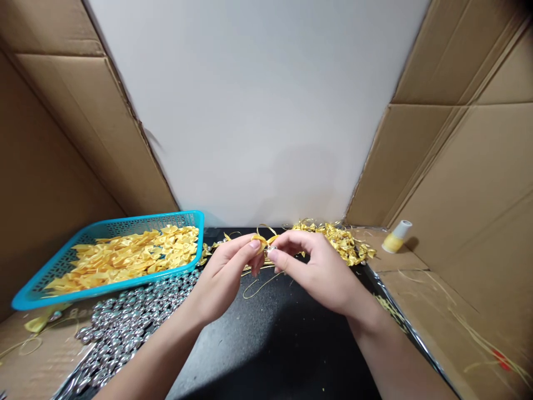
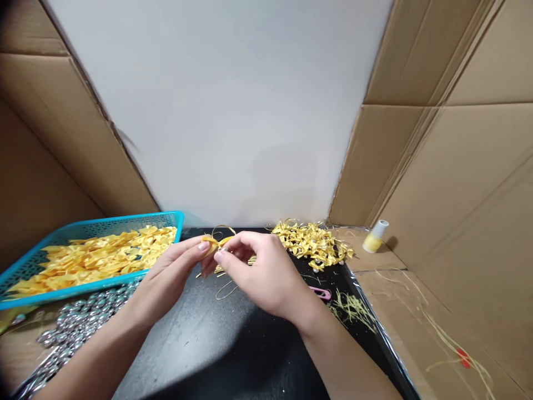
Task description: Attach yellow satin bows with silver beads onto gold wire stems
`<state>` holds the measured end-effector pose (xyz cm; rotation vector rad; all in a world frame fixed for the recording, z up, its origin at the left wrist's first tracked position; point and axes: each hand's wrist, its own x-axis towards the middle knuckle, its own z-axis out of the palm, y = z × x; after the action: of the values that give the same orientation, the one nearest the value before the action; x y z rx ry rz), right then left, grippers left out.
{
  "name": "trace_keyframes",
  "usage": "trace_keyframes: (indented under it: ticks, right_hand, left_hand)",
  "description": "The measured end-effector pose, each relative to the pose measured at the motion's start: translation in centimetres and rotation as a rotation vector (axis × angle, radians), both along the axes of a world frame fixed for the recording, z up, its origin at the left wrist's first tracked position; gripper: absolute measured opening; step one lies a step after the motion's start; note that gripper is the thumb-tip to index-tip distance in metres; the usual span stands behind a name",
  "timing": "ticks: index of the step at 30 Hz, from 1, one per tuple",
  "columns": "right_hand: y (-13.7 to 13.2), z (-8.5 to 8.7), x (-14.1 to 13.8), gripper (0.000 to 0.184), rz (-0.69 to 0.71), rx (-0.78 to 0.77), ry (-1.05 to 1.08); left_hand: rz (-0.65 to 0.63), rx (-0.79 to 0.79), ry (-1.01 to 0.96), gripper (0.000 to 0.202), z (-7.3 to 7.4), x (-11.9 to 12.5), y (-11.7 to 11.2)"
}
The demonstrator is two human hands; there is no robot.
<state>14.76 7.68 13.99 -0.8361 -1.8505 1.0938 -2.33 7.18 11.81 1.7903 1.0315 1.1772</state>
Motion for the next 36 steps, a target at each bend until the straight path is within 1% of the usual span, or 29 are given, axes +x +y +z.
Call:
trace_keyframes:
  ticks: [2,3,5,6,7,8,12,14,16,18,23,25,29,31,32,33,36]
  right_hand:
    - [0.4,0.0,0.2,0.016,0.103,-0.116,0.052]
    - [0.6,-0.1,0.4,0.018,0.150,-0.149,0.062]
    - [0.9,-0.2,0.6,0.028,0.226,-0.170,0.048]
    - [0.9,-0.3,0.7,0.034,0.239,-0.159,0.025]
    - [0.8,-0.3,0.8,0.037,0.220,-0.132,-0.008]
    - [0.7,-0.2,0.8,0.038,0.167,-0.095,-0.048]
    - [-0.4,-0.1,0.4,0.023,-0.157,0.094,-0.188]
    - [-0.8,-0.1,0.0,0.019,-0.227,0.167,-0.218]
    - [-1.0,-0.3,-0.3,0.015,-0.234,0.199,-0.217]
    - [-1.0,-0.3,-0.5,0.013,-0.208,0.189,-0.188]
    - [-0.8,-0.1,-0.3,0.024,-0.098,0.124,-0.072]
    - [-0.4,-0.2,-0.2,0.028,-0.012,0.049,-0.021]
    - [0.5,-0.8,-0.1,0.030,0.209,-0.185,0.067]
    - [0.7,-1.0,-0.1,0.031,0.247,-0.234,0.045]
    - [0.7,-1.0,-0.1,0.031,0.215,-0.214,0.014]
    - [0.6,-0.9,-0.1,0.030,0.146,-0.163,-0.026]
    - [0.1,-0.5,0.1,0.024,-0.128,0.045,-0.110]
  left_hand:
    - [-0.001,0.002,-0.005,0.038,0.0,0.0,0.1]
    - [-0.003,-0.001,-0.008,0.038,0.0,0.0,0.1]
    - [-0.011,-0.007,-0.015,0.038,0.0,0.0,0.1]
    - [-0.014,-0.008,-0.016,0.038,0.0,0.0,0.1]
    - [-0.011,-0.004,-0.014,0.038,0.0,0.0,0.1]
    - [-0.001,0.005,-0.010,0.038,0.0,0.0,0.1]
    - [0.062,0.048,0.034,0.039,0.1,-0.1,-0.1]
    - [0.063,0.040,0.040,0.037,0.2,-0.1,-0.2]
    - [0.052,0.024,0.037,0.037,0.2,-0.1,-0.2]
    - [0.046,0.017,0.034,0.037,0.2,-0.1,-0.2]
    - [0.028,0.021,0.008,0.037,-0.1,-0.1,-0.1]
    - [0.028,0.014,0.000,0.037,0.0,0.0,-0.1]
    - [-0.010,-0.012,-0.030,0.037,0.1,0.0,-0.1]
    - [-0.032,-0.018,-0.043,0.037,0.1,0.0,-0.1]
    - [-0.031,-0.012,-0.045,0.038,0.0,-0.1,-0.1]
    - [-0.021,-0.001,-0.046,0.038,0.0,-0.2,0.0]
    - [0.004,0.008,-0.047,0.038,-0.1,-0.3,0.1]
